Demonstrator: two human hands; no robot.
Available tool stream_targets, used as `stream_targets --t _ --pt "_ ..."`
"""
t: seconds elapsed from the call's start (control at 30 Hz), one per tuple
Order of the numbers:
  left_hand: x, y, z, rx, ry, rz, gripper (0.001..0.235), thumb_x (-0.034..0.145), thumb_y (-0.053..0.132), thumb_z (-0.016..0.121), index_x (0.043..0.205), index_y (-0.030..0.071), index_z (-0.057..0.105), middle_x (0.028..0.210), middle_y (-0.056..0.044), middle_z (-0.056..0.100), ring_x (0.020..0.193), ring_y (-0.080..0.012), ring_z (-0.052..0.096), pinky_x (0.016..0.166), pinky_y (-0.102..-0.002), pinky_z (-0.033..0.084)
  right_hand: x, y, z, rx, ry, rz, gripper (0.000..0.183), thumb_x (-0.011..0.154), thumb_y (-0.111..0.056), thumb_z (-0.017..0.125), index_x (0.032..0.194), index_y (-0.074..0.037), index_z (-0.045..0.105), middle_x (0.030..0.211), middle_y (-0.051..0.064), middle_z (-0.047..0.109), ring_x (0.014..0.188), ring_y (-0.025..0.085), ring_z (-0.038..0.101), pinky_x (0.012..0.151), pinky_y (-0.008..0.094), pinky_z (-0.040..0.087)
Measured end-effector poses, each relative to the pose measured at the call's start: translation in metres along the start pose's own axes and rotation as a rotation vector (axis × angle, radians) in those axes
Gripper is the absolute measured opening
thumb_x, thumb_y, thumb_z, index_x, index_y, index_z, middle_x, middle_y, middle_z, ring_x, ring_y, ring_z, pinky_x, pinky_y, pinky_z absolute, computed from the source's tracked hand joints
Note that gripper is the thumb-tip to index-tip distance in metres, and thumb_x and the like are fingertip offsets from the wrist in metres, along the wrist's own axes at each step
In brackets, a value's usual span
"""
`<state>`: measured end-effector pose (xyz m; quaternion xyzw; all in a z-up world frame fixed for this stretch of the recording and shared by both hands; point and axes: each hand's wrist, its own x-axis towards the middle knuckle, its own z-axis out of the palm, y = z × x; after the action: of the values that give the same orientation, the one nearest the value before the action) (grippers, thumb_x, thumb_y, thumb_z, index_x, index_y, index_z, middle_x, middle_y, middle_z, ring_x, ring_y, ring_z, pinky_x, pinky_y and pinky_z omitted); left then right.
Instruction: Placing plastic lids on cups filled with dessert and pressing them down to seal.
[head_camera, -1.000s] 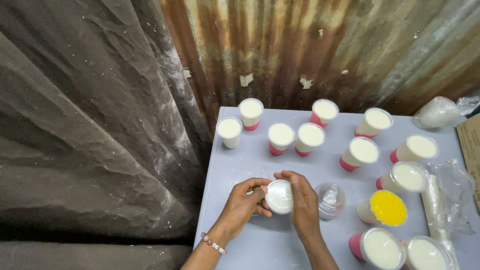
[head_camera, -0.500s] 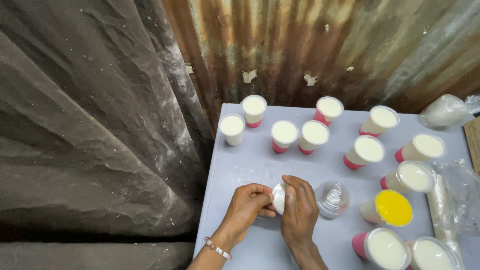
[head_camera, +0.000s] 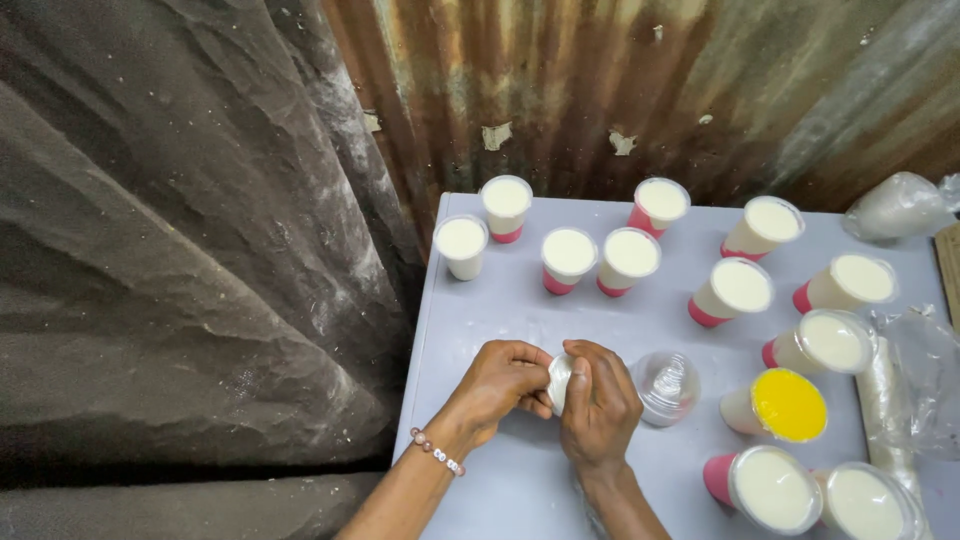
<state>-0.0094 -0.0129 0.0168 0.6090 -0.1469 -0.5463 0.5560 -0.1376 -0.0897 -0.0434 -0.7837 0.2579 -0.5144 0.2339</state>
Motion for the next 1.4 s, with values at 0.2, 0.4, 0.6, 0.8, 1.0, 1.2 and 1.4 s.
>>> stream_targets --t 0.2,0.4,0.6,0.8,1.0,1.2,1.4 --pt "0.006 -0.004 0.000 0.010 0.032 -0.029 0.019 0.084 0.001 0.060 0.097 -0.003 0.074 0.072 -0.015 0.069 0.059 -0.0219 0.067 0.060 -0.032 0.061 0.001 -0.002 0.000 -0.012 -0.012 -0.055 0.033 0.118 -0.014 0.047 0.111 0.000 0.076 0.112 0.013 0.082 0.104 0.031 0.078 0.094 0.043 0.060" --pt "0.002 0.005 0.000 0.017 0.042 -0.074 0.014 0.085 -0.001 0.062 0.096 -0.001 0.071 0.071 -0.014 0.067 0.058 -0.0216 0.065 0.059 -0.031 0.059 0.001 -0.002 0.002 -0.024 -0.011 -0.062 0.029 0.115 -0.012 0.049 0.110 -0.002 0.076 0.111 0.010 0.082 0.100 0.030 0.077 0.089 0.041 0.059" --pt "0.004 0.002 -0.001 0.020 0.039 -0.081 0.012 0.085 0.000 0.063 0.094 0.000 0.071 0.071 -0.013 0.066 0.058 -0.0209 0.065 0.057 -0.031 0.060 -0.001 0.001 0.002 -0.026 -0.025 -0.083 0.028 0.115 -0.012 0.050 0.109 -0.001 0.075 0.111 0.011 0.082 0.100 0.031 0.077 0.090 0.042 0.059" --pt "0.011 -0.010 -0.004 -0.014 -0.014 -0.052 0.011 0.082 -0.001 0.060 0.075 0.002 0.068 0.068 -0.011 0.065 0.059 -0.0192 0.062 0.058 -0.030 0.058 -0.001 0.003 0.000 -0.030 -0.055 -0.076 0.030 0.114 -0.014 0.050 0.113 -0.001 0.077 0.110 0.011 0.081 0.099 0.031 0.076 0.089 0.042 0.058" --pt "0.020 -0.026 -0.015 -0.070 -0.088 -0.023 0.018 0.086 -0.001 0.057 0.090 -0.002 0.075 0.074 -0.014 0.070 0.063 -0.0200 0.067 0.063 -0.030 0.062 0.001 0.004 -0.001 -0.021 -0.073 -0.097 0.032 0.114 -0.015 0.049 0.113 -0.001 0.078 0.108 0.012 0.081 0.096 0.030 0.076 0.087 0.041 0.058" --pt "0.005 -0.037 -0.004 -0.144 0.032 0.110 0.048 0.087 -0.006 0.059 0.133 0.003 0.066 0.085 -0.011 0.069 0.061 -0.0244 0.071 0.066 -0.031 0.059 -0.003 0.005 -0.002 -0.015 -0.079 -0.111 0.034 0.117 -0.016 0.046 0.119 0.000 0.075 0.117 0.014 0.081 0.105 0.033 0.077 0.094 0.045 0.059" --pt "-0.017 -0.056 0.009 -0.071 0.111 0.290 0.051 0.097 0.002 0.060 0.143 0.012 0.080 0.104 -0.003 0.061 0.065 -0.0195 0.076 0.075 -0.027 0.065 -0.005 0.000 -0.013 0.134 -0.179 0.124 0.048 0.120 -0.030 0.037 0.132 -0.007 0.078 0.129 0.009 0.081 0.124 0.027 0.074 0.105 0.040 0.056"
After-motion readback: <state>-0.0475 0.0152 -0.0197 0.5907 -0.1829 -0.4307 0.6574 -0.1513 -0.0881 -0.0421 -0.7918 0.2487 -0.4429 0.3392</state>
